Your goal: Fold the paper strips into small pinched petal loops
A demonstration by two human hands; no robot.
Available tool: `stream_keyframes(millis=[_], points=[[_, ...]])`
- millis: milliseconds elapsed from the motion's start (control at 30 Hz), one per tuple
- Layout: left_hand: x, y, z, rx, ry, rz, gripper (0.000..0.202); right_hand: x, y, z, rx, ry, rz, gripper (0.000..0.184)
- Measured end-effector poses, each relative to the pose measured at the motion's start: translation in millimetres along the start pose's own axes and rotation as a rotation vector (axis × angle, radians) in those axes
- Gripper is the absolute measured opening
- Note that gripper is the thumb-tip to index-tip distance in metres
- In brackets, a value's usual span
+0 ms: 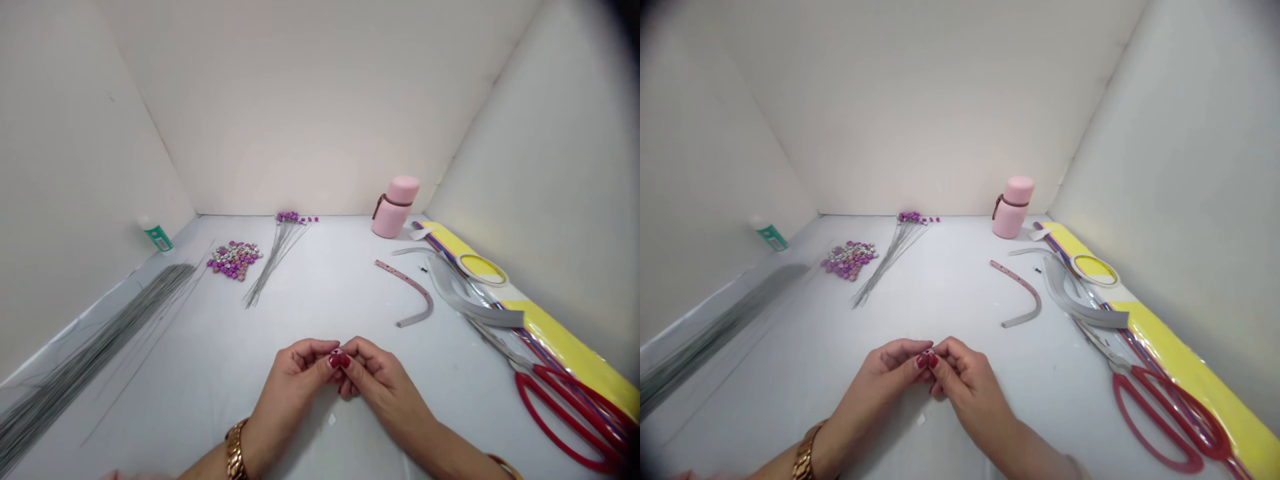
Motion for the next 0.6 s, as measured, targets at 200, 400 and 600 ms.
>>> stream_keyframes(millis=[200,400,600], points=[[1.1,-5.8,2.0,-0.106,0.004,-0.035,0.016,0.5,-1.5,0.5,0.007,-0.021,0.089,0.024],[1.4,-6.6,8.2,-0.132,0.018,-0.302,0.024,7.2,-3.0,3.2,-0.049,-0.102,0.349,0.022],[-1.9,-1.7,12.2,-0.132,0.102,-0.522,0.02,5.6,0.0,6.1,-0.048,-0.137,0.467,0.022]])
Point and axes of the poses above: each hand's wrist, its own z-axis away from the middle knuckle, its own y-axis out of the palm, x = y × z, the point moved 3 cm from there along -z, towards the middle knuckle, and after that the axes turned 11 degrees about x, right-handed, at the moved point
